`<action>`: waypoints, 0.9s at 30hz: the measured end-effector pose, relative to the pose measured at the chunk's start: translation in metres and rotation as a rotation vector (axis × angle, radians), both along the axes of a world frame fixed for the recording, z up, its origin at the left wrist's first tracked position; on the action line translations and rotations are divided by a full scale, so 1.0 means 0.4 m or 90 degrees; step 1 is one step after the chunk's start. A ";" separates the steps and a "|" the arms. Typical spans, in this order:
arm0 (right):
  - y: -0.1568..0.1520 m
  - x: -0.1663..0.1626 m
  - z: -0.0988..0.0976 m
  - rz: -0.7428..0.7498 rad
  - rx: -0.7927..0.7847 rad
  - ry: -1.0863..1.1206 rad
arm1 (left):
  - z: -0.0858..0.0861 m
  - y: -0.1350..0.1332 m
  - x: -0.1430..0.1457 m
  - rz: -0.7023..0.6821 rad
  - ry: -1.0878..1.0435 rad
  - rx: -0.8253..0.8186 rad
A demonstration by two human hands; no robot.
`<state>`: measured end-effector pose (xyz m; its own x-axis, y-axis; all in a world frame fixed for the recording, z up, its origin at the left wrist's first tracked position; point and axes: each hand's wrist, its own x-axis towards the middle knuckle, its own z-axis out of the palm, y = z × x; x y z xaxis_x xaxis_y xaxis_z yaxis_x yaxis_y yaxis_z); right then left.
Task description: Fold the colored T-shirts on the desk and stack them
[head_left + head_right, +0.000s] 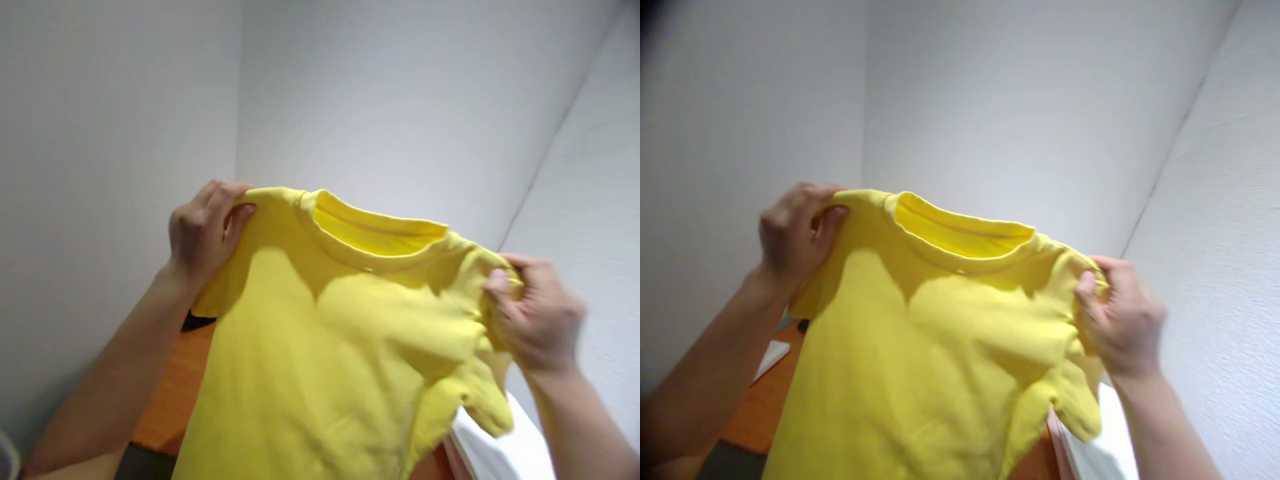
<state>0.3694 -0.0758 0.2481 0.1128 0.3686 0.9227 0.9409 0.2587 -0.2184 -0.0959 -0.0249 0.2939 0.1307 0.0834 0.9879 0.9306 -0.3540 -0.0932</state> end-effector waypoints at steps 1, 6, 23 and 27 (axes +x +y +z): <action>0.048 -0.009 0.026 -0.023 0.004 -0.029 | 0.006 0.067 0.014 0.007 0.004 -0.067; 0.327 -0.047 -0.021 -0.083 -0.199 -0.129 | -0.077 0.344 0.163 0.027 0.034 -0.382; 0.627 -0.067 -0.680 -0.024 -0.730 -0.185 | -0.782 0.572 0.280 0.073 0.159 -0.843; 0.676 -0.056 -0.700 -0.033 -0.721 -0.182 | -0.801 0.604 0.295 0.080 0.143 -0.815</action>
